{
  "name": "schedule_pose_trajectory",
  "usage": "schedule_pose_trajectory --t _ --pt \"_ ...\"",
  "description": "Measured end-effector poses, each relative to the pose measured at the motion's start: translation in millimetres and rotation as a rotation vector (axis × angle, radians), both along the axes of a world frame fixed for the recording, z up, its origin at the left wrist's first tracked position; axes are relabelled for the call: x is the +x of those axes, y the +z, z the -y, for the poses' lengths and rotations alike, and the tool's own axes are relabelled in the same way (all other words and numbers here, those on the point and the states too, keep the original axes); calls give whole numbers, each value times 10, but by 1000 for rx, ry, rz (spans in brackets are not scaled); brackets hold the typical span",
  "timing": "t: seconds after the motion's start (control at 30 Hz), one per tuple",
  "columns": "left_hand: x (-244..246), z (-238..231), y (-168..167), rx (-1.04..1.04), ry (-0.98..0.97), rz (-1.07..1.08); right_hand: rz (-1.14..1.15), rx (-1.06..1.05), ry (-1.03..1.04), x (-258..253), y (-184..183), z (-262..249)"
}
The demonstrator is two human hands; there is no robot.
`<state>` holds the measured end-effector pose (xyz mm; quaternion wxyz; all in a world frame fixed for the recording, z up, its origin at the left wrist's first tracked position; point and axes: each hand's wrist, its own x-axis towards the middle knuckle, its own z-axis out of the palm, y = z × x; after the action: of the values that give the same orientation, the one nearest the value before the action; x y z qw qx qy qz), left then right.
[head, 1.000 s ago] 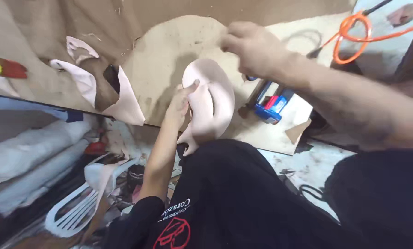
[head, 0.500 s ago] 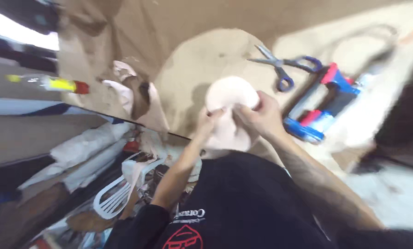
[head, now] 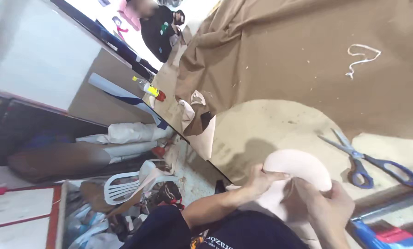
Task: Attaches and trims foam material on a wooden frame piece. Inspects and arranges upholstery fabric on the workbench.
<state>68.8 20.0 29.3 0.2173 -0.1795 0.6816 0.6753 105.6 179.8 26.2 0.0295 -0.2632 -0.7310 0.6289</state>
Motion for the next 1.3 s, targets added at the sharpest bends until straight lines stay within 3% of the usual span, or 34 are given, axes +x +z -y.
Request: schedule_pose_trajectory --t 0.13,0.37,0.47,0.53,0.63,0.67,0.73,0.83,0.97,1.1,1.17,1.3 --pt "-1 4 104 -55 -34 -46 17 -35 60 22 63 -83" --pt "-28 -5 5 16 -22 -6 40 -69 24 -8 -29 -69" --pt "-64 20 -79 -10 -19 -25 34 137 145 -12 -98 -149" --pt "-194 58 -64 -218 -39 -68 -46 435 289 -17 -37 -383" --pt "-297 102 55 -916 -213 -186 40 824 435 218 88 -1100" --pt "-317 122 -47 -1087 -321 -196 60 909 522 324 47 -1409" --pt "-188 242 -415 -1207 -508 -306 102 950 772 626 -37 -1855" --pt "-200 348 -804 -1043 -613 -621 70 1016 1120 650 -265 -2184" --pt "-183 278 -883 -1048 -775 -603 -47 1166 1367 447 -477 -2246" --pt "-228 247 -916 -1035 -824 -622 132 1108 1636 20 37 -1793" --pt "-248 254 -1000 -1004 -765 -645 323 945 1570 -245 353 -1444" --pt "-263 308 -1090 -870 -672 -694 671 594 1139 -917 748 -870"
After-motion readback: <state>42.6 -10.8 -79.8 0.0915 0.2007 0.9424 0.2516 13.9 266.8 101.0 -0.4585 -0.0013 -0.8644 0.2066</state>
